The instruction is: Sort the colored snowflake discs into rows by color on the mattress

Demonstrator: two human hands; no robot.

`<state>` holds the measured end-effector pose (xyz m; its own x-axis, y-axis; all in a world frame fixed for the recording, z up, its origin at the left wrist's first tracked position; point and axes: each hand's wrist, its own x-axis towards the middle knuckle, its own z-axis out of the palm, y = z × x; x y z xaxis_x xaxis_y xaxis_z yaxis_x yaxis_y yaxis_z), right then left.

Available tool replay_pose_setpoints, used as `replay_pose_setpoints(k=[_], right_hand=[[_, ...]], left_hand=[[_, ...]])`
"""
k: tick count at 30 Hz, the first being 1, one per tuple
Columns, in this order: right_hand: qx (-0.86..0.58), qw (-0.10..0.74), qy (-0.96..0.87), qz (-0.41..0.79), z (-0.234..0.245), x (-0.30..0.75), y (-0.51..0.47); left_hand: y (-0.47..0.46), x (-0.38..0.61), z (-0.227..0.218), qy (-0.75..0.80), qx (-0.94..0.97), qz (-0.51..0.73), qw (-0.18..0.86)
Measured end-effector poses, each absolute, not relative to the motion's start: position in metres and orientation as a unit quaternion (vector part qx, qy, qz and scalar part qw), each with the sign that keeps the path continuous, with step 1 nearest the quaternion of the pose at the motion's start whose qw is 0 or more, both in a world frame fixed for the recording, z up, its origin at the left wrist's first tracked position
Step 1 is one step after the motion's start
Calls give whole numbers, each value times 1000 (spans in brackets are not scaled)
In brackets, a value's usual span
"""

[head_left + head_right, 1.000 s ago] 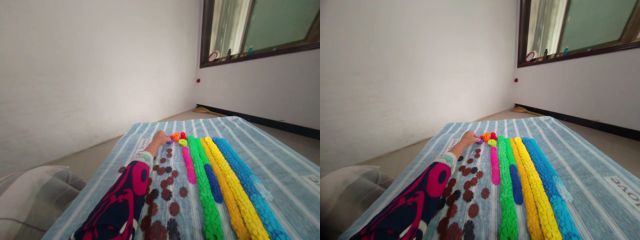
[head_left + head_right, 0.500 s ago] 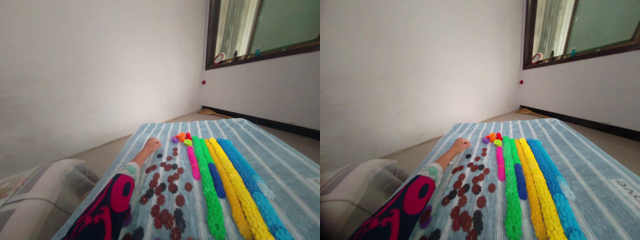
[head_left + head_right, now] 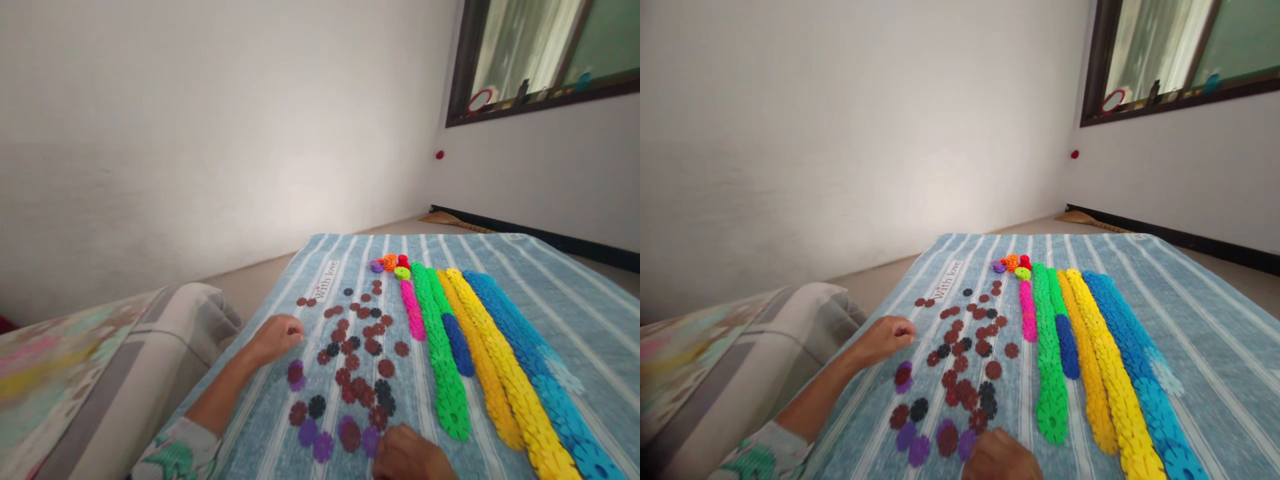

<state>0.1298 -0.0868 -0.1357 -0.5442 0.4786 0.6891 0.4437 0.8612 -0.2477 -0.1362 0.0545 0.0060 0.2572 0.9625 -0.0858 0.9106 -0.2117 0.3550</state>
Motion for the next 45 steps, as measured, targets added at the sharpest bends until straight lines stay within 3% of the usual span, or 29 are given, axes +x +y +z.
replay_pose_setpoints(k=[7,16,28,36,42,45], right_hand=[[-274,416,-865,61,-93,140,-97],[-278,411,-865,78,-99,141,-98],[-278,423,-858,88,-89,141,-99],[-279,405,-865,101,-88,143,-100],[-277,420,-859,94,-89,143,-100],[-282,411,-861,99,-86,143,-101]], left_hand=[[9,-139,4,613,764,35,199],[-7,-124,0,641,754,-1,145],[-3,-132,-3,634,748,48,190],[9,-122,3,660,700,187,199],[3,-128,3,621,762,17,181],[-1,-132,1,613,771,-2,170]])
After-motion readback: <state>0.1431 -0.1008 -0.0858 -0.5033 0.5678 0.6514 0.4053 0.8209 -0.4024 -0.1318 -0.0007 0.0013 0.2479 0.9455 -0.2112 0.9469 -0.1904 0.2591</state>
